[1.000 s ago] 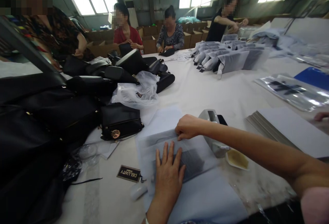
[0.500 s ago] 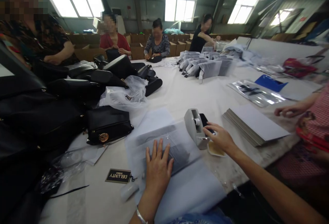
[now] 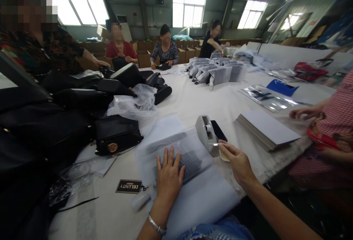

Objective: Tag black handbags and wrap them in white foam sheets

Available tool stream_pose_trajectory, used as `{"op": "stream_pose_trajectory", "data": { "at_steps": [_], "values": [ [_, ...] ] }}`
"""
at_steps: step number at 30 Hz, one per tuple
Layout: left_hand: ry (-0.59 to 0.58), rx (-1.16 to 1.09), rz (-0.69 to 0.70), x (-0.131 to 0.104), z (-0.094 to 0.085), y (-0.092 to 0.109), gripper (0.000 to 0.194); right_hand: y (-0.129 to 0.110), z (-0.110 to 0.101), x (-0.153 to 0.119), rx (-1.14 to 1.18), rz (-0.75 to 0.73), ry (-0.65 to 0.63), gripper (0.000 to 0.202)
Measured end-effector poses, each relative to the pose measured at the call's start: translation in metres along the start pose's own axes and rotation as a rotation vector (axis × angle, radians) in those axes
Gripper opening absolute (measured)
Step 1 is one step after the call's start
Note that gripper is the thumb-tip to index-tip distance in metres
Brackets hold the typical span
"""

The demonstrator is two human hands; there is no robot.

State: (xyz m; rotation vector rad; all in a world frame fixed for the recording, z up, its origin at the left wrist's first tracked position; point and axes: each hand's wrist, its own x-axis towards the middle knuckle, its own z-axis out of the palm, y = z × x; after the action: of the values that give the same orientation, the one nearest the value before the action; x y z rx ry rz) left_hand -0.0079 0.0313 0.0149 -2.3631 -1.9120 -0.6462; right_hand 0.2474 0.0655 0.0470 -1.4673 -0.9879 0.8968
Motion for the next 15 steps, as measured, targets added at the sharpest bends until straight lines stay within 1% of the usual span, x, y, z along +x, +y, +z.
{"op": "stream_pose_trajectory", "data": {
  "at_steps": [2,4,7,9,11,13,15],
  "values": [
    [-0.011,0.002,-0.005,0.000,-0.001,0.001,0.047,0.007,0.000,-0.010,0.105,0.117,-0.006,0.034],
    [-0.022,0.006,-0.006,0.001,-0.002,0.001,0.047,0.016,0.000,-0.014,0.182,0.224,-0.027,0.033],
    [-0.041,0.008,-0.010,0.002,-0.004,0.000,0.047,0.031,0.001,-0.009,0.217,0.302,-0.040,0.034],
    [-0.050,0.006,-0.011,0.003,-0.005,0.000,0.047,0.039,-0.001,-0.001,0.179,0.299,-0.035,0.036],
    [-0.051,0.005,-0.011,0.004,-0.005,0.000,0.047,0.044,-0.005,0.007,0.087,0.270,-0.046,0.039],
    [-0.053,0.004,-0.012,0.004,-0.005,0.000,0.047,0.045,-0.014,0.011,-0.066,0.225,-0.083,0.043],
    [-0.065,-0.002,-0.011,0.005,-0.006,-0.001,0.047,0.041,-0.025,0.012,-0.278,0.142,-0.144,0.042]
  ]
}}
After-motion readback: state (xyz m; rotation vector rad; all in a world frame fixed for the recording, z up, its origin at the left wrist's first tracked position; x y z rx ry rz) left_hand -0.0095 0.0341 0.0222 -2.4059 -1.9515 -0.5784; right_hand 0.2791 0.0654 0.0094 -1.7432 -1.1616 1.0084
